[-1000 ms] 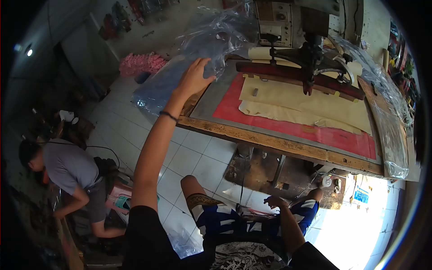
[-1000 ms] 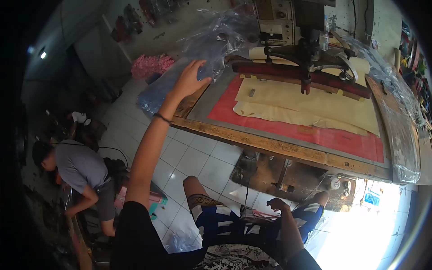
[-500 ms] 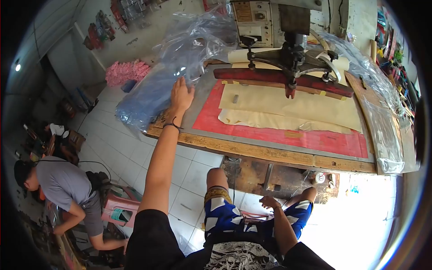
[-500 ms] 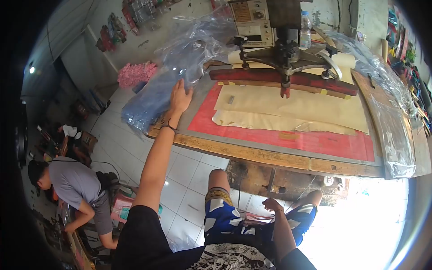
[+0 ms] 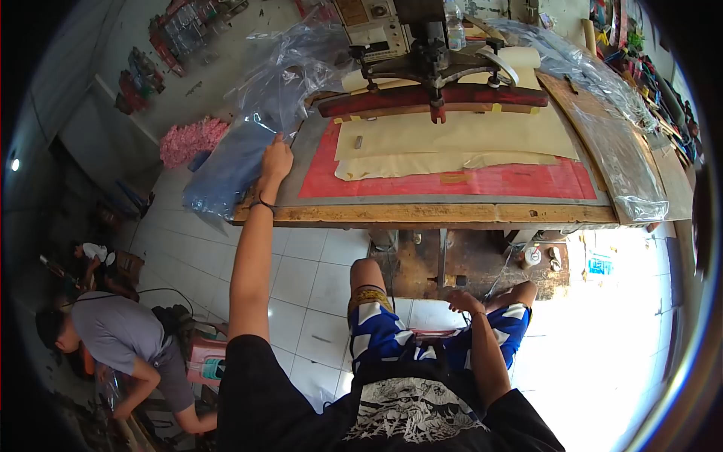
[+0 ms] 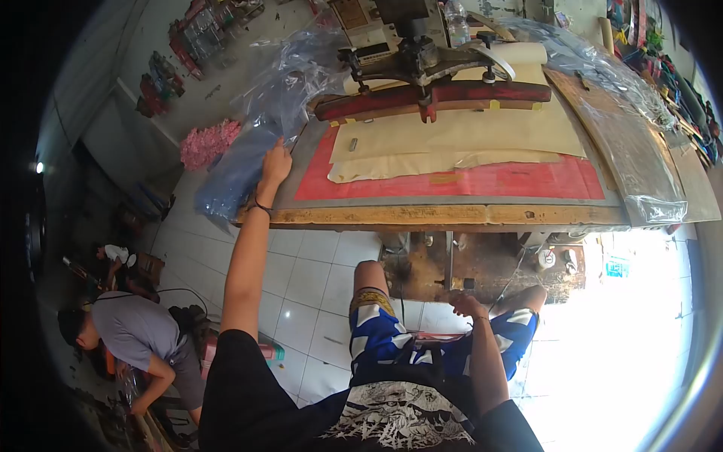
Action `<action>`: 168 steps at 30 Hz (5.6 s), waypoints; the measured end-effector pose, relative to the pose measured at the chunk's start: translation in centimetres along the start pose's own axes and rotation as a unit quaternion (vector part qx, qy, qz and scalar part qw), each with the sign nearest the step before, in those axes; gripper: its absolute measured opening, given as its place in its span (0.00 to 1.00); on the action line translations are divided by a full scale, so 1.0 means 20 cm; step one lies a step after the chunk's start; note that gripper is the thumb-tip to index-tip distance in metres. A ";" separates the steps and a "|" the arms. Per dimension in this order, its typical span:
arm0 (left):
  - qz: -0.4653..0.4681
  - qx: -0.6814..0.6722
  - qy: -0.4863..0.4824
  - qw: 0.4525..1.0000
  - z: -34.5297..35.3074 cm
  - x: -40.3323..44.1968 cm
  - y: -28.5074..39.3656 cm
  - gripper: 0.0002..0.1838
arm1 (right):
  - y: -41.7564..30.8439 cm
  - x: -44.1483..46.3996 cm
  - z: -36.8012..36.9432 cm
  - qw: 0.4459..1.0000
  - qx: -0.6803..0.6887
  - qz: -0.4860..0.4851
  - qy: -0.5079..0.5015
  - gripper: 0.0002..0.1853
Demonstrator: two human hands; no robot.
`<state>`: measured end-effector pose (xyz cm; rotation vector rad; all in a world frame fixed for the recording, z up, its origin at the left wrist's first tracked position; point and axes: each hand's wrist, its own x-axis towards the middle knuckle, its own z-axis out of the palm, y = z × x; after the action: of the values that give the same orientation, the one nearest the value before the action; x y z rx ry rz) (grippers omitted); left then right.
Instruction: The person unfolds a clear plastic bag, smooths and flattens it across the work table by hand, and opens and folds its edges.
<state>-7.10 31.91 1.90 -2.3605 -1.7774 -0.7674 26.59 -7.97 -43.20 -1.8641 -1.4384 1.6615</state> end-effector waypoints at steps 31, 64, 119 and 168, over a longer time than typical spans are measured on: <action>0.149 -0.402 0.372 0.823 -1.36 -0.72 0.32 0.12 | -0.26 -0.24 -0.15 0.974 0.077 -0.190 0.096 0.12; 0.158 -0.659 -0.037 0.735 -0.37 -1.28 0.87 0.28 | -1.40 -1.53 -0.70 0.758 0.425 -0.325 0.372 0.31; -0.003 -0.725 0.021 0.688 -0.53 -1.65 0.94 0.03 | -1.00 -1.81 -0.11 0.963 0.172 -0.200 0.051 0.18; 0.202 -0.681 0.012 0.704 -0.48 -1.32 1.16 0.65 | -1.89 -1.35 -0.26 0.696 0.376 -0.506 0.345 0.36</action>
<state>5.86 -2.20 3.86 -3.0951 -0.3708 -2.5783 16.54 -9.02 2.47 -0.7414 -0.8813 0.6396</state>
